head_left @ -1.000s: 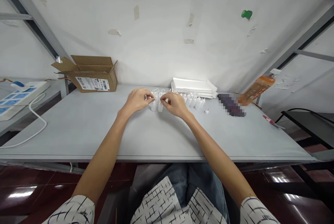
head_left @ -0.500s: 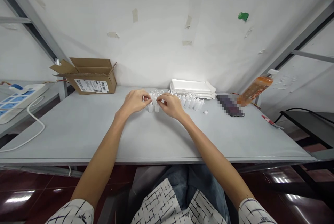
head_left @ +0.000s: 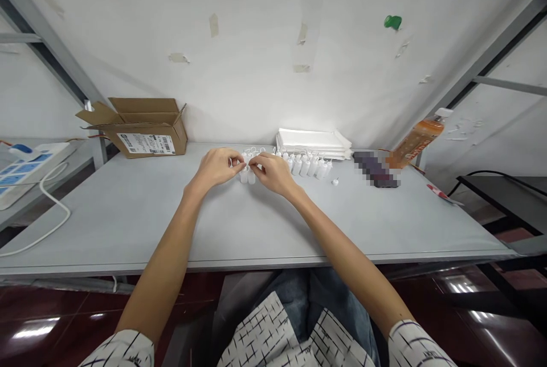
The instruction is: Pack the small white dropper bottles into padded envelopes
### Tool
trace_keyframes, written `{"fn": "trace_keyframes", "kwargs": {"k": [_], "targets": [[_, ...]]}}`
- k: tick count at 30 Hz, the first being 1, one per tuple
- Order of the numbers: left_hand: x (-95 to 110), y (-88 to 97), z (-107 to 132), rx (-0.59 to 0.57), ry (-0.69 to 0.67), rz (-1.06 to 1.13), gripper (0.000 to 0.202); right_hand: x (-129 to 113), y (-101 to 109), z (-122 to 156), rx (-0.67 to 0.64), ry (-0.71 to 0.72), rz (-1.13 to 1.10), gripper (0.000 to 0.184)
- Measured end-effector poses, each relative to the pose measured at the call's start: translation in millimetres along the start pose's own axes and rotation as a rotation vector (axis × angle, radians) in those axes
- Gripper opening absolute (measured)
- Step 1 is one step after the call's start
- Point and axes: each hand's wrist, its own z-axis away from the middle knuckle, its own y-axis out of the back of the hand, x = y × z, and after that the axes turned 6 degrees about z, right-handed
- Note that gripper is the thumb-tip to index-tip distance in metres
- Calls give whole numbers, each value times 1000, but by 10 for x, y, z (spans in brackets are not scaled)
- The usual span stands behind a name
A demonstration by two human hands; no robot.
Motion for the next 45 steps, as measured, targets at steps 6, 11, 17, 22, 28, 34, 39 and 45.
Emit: {"fn": "trace_keyframes", "kwargs": {"k": [6, 11, 17, 22, 28, 34, 39, 45], "targets": [[-20, 2, -2, 30, -31, -1, 21, -9, -3, 12, 1, -17, -11, 23], [-23, -4, 4, 89, -72, 22, 24, 11, -7, 23, 27, -22, -35, 21], [69, 8, 24, 289, -190, 46, 28, 86, 106, 39, 86, -33, -83, 19], [246, -54, 91, 409, -280, 115, 33, 354, 327, 180, 239, -39, -118, 18], [470, -522, 230, 243, -395, 116, 26, 801, 570, 610, 463, -200, -2, 25], [570, -911, 341, 303, -418, 22, 26, 1492, 749, 988, 635, -444, 161, 32], [611, -1010, 351, 198, -369, -3, 36, 1785, 780, 1151, 525, -489, 164, 32], [592, -1044, 337, 76, -387, -76, 39, 1885, 915, 1187, 627, -691, 251, 34]]}}
